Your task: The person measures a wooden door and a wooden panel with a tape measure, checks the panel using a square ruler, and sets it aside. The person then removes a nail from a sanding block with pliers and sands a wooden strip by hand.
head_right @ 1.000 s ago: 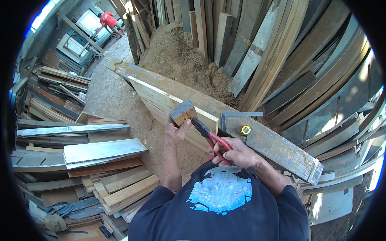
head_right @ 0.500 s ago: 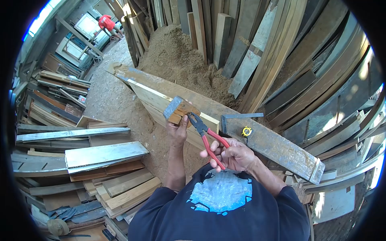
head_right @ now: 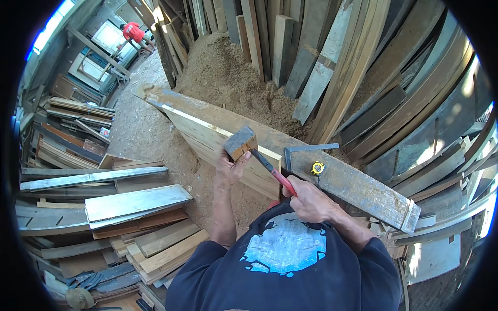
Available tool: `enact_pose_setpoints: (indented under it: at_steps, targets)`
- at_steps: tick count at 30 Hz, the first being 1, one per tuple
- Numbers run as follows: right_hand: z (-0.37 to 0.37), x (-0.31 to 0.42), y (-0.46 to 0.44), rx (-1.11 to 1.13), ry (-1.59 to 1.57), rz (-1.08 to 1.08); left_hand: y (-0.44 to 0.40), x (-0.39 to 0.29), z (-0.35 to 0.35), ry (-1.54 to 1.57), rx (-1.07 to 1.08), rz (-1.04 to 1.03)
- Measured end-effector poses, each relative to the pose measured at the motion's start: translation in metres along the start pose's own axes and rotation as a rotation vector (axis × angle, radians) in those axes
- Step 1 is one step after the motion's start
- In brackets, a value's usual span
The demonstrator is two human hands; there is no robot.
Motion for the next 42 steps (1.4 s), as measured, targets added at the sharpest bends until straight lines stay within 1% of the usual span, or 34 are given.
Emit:
enact_pose_setpoints:
  at_steps: [2,4,6,8,9,11,12,13,14,15,16,18,19,22,25,28,29,32,33,35,36,37,38,39,40,42]
  targets:
    - [0.002,-0.002,-0.001,-0.063,-0.040,0.129,0.002,0.015,-0.002,-0.003,0.008,0.029]
    - [0.008,-0.011,-0.003,-0.081,-0.086,0.154,0.007,0.029,-0.006,0.047,-0.012,0.066]
    - [0.015,-0.030,-0.003,-0.086,-0.240,0.053,0.007,0.035,-0.008,0.159,-0.087,0.091]
    - [0.019,-0.065,0.004,-0.076,-0.504,-0.179,0.009,0.045,-0.008,0.308,-0.155,0.131]
    - [0.023,-0.088,0.003,-0.099,-0.593,-0.141,0.011,0.051,-0.009,0.404,-0.185,0.157]
    - [0.035,-0.175,0.000,-0.228,-0.569,-0.147,0.015,0.066,-0.014,0.602,-0.245,0.222]
    - [0.042,-0.197,-0.001,-0.289,-0.558,-0.149,0.018,0.073,-0.016,0.704,-0.273,0.261]
    - [0.056,-0.203,0.006,-0.398,-0.326,-0.269,0.022,0.080,-0.018,0.802,-0.302,0.301]
    - [0.071,-0.205,0.016,-0.501,-0.091,-0.386,0.025,0.083,-0.019,0.813,-0.315,0.321]
    - [0.074,-0.265,0.020,-0.564,0.093,-0.444,0.028,0.086,-0.021,0.826,-0.328,0.343]
    - [0.077,-0.341,0.026,-0.626,0.280,-0.499,0.030,0.090,-0.023,0.839,-0.340,0.363]
    - [0.083,-0.408,0.042,-0.660,0.507,-0.570,0.037,0.098,-0.027,0.816,-0.335,0.394]
    - [0.084,-0.422,0.049,-0.675,0.620,-0.605,0.041,0.103,-0.030,0.804,-0.330,0.412]
    - [0.075,-0.433,0.072,-0.623,0.813,-0.702,0.060,0.118,-0.045,0.806,-0.304,0.527]
    - [0.062,-0.468,0.079,-0.551,0.851,-0.748,0.088,0.136,-0.063,0.735,-0.275,0.678]
    - [0.051,-0.466,0.075,-0.443,0.835,-0.836,0.119,0.157,-0.084,0.777,-0.337,0.807]
    - [0.045,-0.479,0.073,-0.358,0.808,-0.910,0.124,0.152,-0.095,0.824,-0.360,0.863]
    - [0.059,-0.421,0.057,-0.744,0.863,-0.705,0.145,0.166,-0.105,0.803,-0.384,0.902]
    - [0.062,-0.374,0.044,-0.599,0.721,-0.791,0.149,0.168,-0.107,0.799,-0.390,0.913]
    - [0.029,-0.367,0.001,-0.561,0.150,-0.450,0.163,0.181,-0.110,0.840,-0.369,0.927]
    - [0.015,-0.313,-0.020,-0.406,-0.059,-0.328,0.167,0.186,-0.114,0.865,-0.355,0.930]
    - [-0.008,-0.279,-0.034,-0.309,-0.429,-0.295,0.163,0.180,-0.118,0.831,-0.328,0.931]
    - [-0.040,-0.267,-0.050,-0.183,-0.760,-0.300,0.156,0.166,-0.122,0.796,-0.302,0.931]
    - [-0.066,-0.252,-0.066,-0.058,-0.914,-0.226,0.154,0.158,-0.124,0.759,-0.278,0.934]
    - [-0.073,-0.215,-0.074,-0.072,-0.993,-0.162,0.155,0.162,-0.116,0.507,-0.212,0.855]
    - [-0.105,-0.195,-0.079,0.033,-1.353,-0.281,0.163,0.180,-0.101,0.005,-0.086,0.681]
Point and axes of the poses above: each hand's wrist, its own y-axis away from the middle knuckle, its own z-axis out of the back of the hand, x = y × z, the point moved 10 cm from there along -y, towards the middle knuckle, and after that the axes turned 4 degrees about -z, right-handed, at the moved point
